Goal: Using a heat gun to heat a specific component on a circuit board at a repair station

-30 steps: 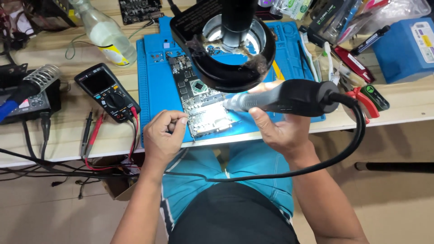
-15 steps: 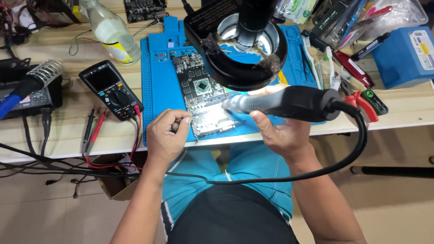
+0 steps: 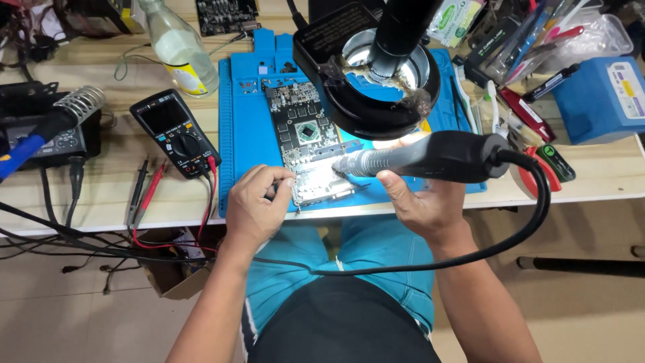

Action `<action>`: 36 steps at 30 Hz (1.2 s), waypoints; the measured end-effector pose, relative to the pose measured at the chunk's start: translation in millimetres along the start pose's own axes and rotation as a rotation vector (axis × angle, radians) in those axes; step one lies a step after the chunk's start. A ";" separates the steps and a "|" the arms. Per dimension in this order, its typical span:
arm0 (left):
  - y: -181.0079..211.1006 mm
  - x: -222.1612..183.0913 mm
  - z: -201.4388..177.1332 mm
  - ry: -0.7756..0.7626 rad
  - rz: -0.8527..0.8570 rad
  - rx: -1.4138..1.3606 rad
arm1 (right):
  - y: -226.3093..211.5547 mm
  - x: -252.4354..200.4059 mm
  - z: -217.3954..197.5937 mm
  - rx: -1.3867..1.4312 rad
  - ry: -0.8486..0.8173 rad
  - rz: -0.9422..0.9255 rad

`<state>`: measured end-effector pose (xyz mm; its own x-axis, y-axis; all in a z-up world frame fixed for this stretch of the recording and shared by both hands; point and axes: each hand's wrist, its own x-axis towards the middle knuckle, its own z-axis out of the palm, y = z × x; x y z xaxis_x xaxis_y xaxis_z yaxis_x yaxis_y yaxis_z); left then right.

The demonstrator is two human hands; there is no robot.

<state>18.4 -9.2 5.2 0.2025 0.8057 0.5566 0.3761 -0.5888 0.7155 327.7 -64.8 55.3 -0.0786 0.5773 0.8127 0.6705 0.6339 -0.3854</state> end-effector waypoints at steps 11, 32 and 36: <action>6.9 2.1 -4.1 0.024 -0.007 0.026 | -3.5 7.4 -3.6 -0.052 0.008 -0.008; 4.5 -0.4 -2.7 0.038 -0.087 0.019 | 5.8 5.8 0.3 -0.050 0.012 0.022; 7.4 0.7 -3.4 0.042 -0.084 0.027 | -2.2 7.0 -0.5 -0.062 0.008 0.042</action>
<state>18.2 -13.3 12.3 0.1318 0.8482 0.5130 0.4141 -0.5173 0.7489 326.0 -62.4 62.1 -0.0438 0.5983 0.8001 0.7177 0.5760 -0.3914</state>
